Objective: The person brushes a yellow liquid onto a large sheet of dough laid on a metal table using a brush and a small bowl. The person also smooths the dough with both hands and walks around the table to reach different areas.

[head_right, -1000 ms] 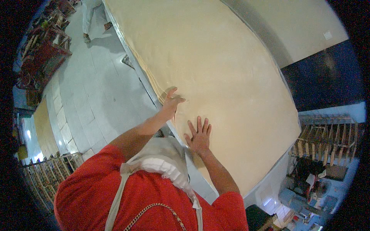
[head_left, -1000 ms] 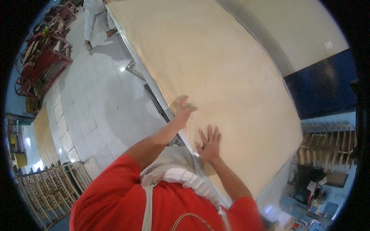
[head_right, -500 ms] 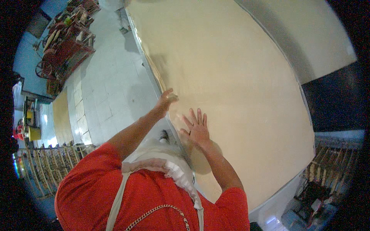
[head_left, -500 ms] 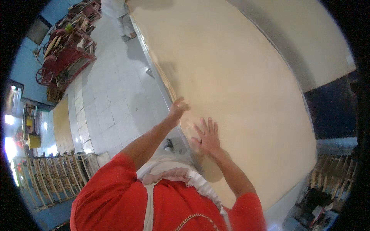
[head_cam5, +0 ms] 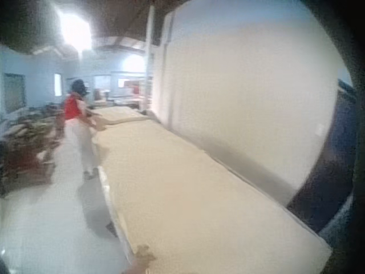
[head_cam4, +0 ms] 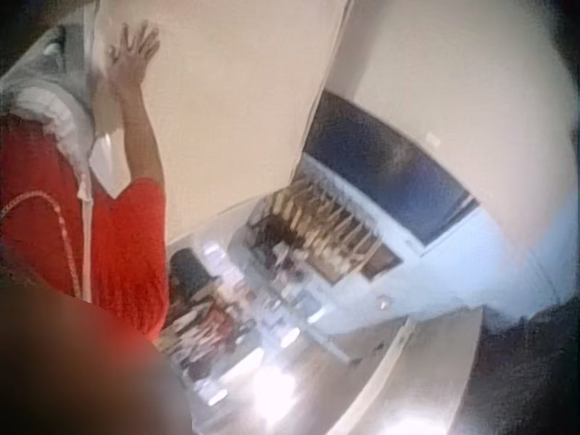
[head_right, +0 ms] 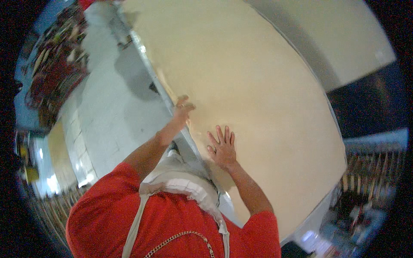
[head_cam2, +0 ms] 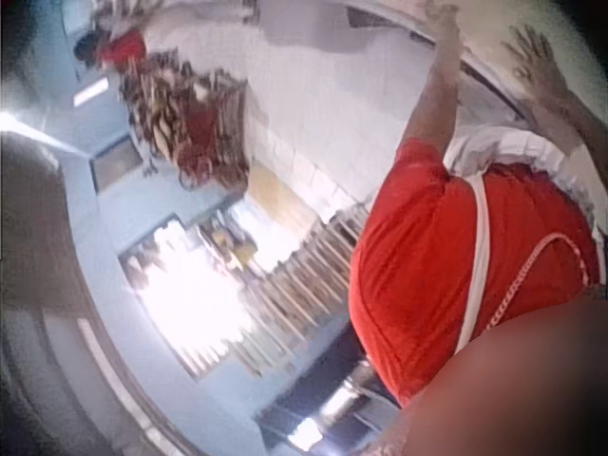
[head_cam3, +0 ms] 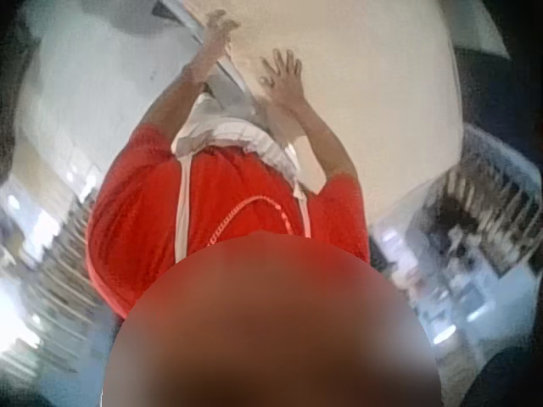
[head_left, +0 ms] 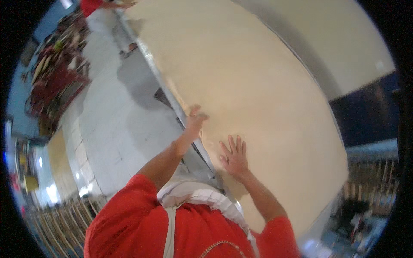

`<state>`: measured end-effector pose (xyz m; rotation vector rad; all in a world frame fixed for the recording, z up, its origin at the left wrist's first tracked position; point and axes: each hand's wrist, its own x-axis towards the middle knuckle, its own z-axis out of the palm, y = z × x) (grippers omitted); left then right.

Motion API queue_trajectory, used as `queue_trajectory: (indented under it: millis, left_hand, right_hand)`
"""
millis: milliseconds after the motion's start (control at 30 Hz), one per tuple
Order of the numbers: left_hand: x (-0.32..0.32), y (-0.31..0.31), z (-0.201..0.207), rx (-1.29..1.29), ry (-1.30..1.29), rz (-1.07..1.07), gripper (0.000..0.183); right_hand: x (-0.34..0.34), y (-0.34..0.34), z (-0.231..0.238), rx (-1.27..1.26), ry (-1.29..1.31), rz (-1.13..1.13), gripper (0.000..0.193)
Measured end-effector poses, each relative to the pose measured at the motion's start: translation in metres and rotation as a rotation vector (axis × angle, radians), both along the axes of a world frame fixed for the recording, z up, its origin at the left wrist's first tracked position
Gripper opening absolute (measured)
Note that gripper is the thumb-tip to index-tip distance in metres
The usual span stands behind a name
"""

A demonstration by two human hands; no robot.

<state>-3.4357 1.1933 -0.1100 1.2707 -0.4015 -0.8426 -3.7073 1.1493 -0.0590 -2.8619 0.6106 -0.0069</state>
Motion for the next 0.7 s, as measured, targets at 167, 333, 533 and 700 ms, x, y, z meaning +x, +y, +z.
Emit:
queue_trajectory:
  millis: [167,333,533,700]
  left_hand:
    - [0.06,-0.007,-0.028,0.237,-0.151,-0.233,0.038]
    - [0.083,0.027,0.003,0.49,-0.222,-0.385,0.04]
    - [0.103,-0.003,0.07,0.478,-1.449,-0.422,0.066]
    - [0.108,-0.008,0.074,0.538,-1.705,-0.599,0.078]
  right_hand:
    - [0.03,-0.017,0.003,0.021,0.018,-0.159,0.067]
    - [0.113,0.016,-0.014,0.001,-0.075,-0.394,0.075]
    - [0.13,0.046,0.001,0.016,-0.113,-0.291,0.071]
    - [0.139,0.045,0.016,0.121,-0.17,-0.393,0.07]
